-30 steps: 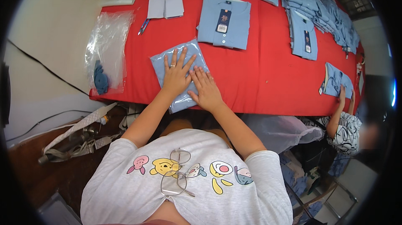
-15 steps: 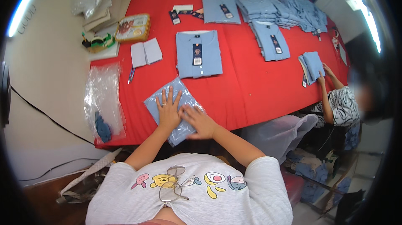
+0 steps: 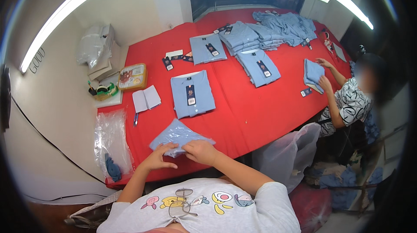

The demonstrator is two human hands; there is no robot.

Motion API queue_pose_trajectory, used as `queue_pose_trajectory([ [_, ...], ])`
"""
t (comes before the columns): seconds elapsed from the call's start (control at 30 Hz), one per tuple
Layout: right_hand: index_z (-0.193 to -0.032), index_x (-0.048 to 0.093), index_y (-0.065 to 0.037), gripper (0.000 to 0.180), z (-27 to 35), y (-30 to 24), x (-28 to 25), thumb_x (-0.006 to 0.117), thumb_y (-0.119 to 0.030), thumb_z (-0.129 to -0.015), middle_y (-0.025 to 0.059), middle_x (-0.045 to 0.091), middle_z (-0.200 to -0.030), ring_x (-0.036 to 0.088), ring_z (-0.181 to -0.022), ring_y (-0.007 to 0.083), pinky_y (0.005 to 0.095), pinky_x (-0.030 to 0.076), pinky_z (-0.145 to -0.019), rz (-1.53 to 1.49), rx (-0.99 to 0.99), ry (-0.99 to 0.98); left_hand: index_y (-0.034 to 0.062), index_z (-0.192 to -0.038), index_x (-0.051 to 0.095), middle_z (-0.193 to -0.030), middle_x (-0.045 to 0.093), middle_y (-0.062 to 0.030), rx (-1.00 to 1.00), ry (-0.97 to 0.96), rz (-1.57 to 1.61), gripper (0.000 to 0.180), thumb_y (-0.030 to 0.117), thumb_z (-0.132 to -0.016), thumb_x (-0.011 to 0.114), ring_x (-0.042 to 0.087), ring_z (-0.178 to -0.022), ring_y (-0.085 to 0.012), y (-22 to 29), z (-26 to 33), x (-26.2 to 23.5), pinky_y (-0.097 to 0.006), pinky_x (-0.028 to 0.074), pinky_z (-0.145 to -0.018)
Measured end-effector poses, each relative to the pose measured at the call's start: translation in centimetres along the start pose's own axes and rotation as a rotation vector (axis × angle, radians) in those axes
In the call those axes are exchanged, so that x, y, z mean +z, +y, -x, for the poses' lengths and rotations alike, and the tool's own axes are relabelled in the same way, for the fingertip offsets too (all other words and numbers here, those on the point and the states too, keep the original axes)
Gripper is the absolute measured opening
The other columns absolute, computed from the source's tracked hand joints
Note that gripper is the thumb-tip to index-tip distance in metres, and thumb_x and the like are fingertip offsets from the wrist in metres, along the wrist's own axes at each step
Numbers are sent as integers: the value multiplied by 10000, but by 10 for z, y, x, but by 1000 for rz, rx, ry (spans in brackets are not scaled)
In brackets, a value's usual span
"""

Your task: The person places folded shirts into individual plastic bags and seals them.

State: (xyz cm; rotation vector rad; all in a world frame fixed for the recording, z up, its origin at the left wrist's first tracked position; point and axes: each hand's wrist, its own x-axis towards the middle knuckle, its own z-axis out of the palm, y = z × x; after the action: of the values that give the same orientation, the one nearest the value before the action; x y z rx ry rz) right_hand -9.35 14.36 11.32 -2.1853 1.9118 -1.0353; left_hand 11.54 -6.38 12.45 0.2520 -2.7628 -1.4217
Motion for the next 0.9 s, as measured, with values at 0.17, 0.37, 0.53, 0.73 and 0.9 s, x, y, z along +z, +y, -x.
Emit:
queue_pose_trajectory([
  [0.17, -1249, 704, -104, 439, -53, 10, -105, 856, -162, -842, 126, 738, -1141, 715, -1118, 314, 443, 535, -974, 58, 5, 283, 49, -1308, 774, -1137, 826, -112, -209, 393, 285, 392, 140, -937, 858, 770, -1090, -220, 27, -48, 18, -381, 578, -1001],
  [0.37, -1630, 415, -39, 856, -36, 97, -156, 869, -211, -924, 200, 449, -1666, 472, -1533, 352, 479, 368, -1250, -120, 444, 829, -40, -1359, 706, -1242, 786, -114, -174, 482, 764, 430, 208, -1020, 801, 737, -1123, -199, 82, -181, -21, -369, 578, -1017],
  [0.53, -1620, 399, 16, 802, -30, 198, -152, 838, -172, -976, 170, 543, -1586, 552, -1439, 257, 408, 436, -1203, -1048, 634, 733, -54, -1479, 585, -1407, 699, -162, -237, 333, 803, 598, 294, -1034, 785, 692, -1250, -243, 110, -306, -56, -409, 533, -1105],
  [0.73, -1445, 594, 34, 479, -127, 319, -187, 751, -89, -1010, 140, 738, -1292, 689, -1156, 193, 343, 530, -1032, -1040, 643, 751, -38, -1546, 515, -1440, 667, -172, -291, 595, 895, 631, 388, -1101, 652, 644, -1312, -245, 76, -406, -83, -406, 507, -1107],
  [0.9, -1515, 558, 18, 613, -185, 464, -208, 782, -124, -962, 245, 709, -1388, 688, -1261, 380, 458, 532, -1073, -276, 754, 689, 30, -1605, 462, -1554, 585, -157, -359, 708, 599, 656, 362, -1080, 672, 575, -1408, -235, 34, -409, -64, -390, 470, -1126],
])
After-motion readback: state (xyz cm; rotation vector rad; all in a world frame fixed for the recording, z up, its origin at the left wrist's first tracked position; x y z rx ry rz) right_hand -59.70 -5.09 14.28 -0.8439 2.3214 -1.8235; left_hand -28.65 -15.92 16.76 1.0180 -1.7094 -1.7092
